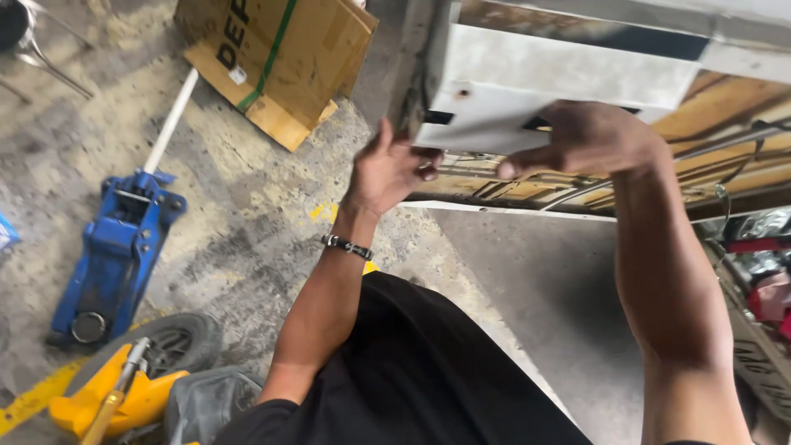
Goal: Repairing and installing a door latch mechanism in a vehicle door.
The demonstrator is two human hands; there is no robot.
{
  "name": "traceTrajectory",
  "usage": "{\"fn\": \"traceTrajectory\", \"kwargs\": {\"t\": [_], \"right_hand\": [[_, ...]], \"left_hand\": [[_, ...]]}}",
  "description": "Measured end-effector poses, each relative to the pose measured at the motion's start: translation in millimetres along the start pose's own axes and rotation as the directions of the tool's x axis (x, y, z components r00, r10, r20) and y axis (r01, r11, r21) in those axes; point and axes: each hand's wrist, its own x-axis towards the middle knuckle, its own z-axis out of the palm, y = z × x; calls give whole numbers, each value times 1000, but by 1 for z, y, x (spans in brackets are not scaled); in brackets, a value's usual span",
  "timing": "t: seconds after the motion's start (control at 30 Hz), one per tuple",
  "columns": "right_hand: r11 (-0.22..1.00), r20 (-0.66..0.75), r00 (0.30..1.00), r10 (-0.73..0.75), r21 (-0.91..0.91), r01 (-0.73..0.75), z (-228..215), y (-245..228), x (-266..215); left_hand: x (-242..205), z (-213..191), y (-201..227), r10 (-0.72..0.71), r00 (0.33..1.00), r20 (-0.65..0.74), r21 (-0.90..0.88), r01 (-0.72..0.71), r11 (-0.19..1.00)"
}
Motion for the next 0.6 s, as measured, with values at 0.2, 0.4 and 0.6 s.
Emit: {"fn": "traceTrajectory", "kwargs": {"t": [0.2,0.4,0.6], "right_hand": [[896,-248,929,-275,284,341,13,13,16],[813,-390,859,-331,345,470,15,13,18],[741,-535,740,-407,280,610,21,16,32]], "left_hand": [[-1,37,6,52,988,-142,124,-35,992],[-3,18,1,122,975,-184,148,-95,984],[1,35,-1,150,966,-210,306,-81,949]]}}
